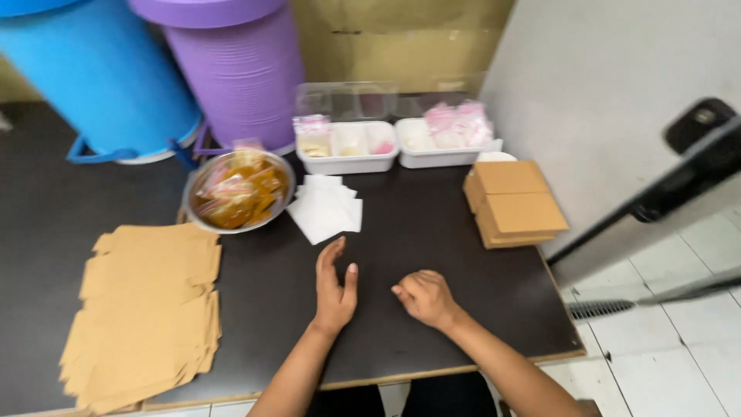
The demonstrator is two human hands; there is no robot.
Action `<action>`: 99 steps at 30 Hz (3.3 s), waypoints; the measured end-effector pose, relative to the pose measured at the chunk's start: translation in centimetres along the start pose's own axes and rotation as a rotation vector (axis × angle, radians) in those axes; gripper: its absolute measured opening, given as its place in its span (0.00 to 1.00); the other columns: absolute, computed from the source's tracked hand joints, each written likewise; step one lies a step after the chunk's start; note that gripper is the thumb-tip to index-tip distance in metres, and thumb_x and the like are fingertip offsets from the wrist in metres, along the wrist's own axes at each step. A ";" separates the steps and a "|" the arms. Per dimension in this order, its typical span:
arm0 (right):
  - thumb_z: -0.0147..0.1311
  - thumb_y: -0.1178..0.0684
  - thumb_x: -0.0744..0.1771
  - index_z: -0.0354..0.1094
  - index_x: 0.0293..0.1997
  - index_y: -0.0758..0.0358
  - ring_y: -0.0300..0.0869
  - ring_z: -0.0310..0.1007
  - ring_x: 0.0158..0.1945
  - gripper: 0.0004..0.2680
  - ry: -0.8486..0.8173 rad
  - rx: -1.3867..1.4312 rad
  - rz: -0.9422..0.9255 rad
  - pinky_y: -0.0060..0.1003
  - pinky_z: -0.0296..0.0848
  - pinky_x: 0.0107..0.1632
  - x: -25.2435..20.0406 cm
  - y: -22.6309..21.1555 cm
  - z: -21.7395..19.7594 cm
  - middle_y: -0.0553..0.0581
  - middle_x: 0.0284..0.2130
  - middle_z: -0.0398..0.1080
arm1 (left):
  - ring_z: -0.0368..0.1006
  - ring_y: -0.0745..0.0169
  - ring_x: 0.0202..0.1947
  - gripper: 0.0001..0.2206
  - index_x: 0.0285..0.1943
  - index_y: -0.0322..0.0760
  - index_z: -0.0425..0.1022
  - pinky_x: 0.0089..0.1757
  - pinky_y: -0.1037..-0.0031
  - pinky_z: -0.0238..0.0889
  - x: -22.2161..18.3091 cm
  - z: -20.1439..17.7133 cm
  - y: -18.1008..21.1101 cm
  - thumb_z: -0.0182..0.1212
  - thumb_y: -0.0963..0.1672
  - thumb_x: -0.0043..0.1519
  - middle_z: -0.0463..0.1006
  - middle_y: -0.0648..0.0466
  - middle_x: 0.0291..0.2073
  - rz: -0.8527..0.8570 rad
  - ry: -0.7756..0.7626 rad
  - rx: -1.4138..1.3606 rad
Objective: The person places a small sealed packet into a cardboard box and closes it. Then the person folds flat cardboard sheets along pre-scored lines to assemble a new box, interlocking the tabs to form the sides and base.
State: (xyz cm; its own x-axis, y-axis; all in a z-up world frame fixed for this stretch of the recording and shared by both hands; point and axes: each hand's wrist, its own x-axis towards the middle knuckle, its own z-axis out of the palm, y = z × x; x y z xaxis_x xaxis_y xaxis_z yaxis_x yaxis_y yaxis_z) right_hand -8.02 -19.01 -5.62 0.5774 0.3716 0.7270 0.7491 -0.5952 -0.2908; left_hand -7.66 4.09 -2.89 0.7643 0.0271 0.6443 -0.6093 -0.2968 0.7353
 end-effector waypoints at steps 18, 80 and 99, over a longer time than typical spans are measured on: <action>0.61 0.52 0.57 0.70 0.55 0.63 0.58 0.67 0.63 0.21 -0.414 0.360 -0.308 0.54 0.64 0.65 13.0 -22.6 19.4 0.63 0.53 0.72 | 0.60 0.31 0.66 0.26 0.62 0.35 0.70 0.63 0.44 0.48 -13.3 -26.0 3.0 0.68 0.40 0.53 0.70 0.41 0.61 -0.298 0.263 0.818; 0.55 0.50 0.69 0.69 0.38 0.60 0.45 0.78 0.27 0.06 0.099 1.312 0.990 0.39 0.75 0.27 12.9 -3.9 -4.0 0.59 0.29 0.76 | 0.23 0.20 0.76 0.34 0.79 0.33 0.48 0.64 0.31 0.13 -12.2 -23.1 1.1 0.46 0.52 0.65 0.39 0.30 0.77 -0.682 0.376 0.967; 0.60 0.50 0.68 0.74 0.54 0.63 0.43 0.81 0.35 0.12 0.029 1.075 1.260 0.38 0.81 0.36 1.6 14.2 -0.6 0.57 0.37 0.78 | 0.80 0.67 0.33 0.15 0.54 0.43 0.82 0.39 0.73 0.74 6.5 2.5 -3.6 0.72 0.43 0.58 0.85 0.55 0.34 -0.672 -0.174 -0.151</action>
State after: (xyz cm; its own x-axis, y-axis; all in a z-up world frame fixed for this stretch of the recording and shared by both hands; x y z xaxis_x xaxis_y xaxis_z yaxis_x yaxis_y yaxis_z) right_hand 3.38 -27.35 -8.19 0.9599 0.0493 -0.2760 -0.2795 0.2448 -0.9284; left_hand -0.02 2.97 -1.86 1.0000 0.0012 0.0070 -0.0067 -0.1338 0.9910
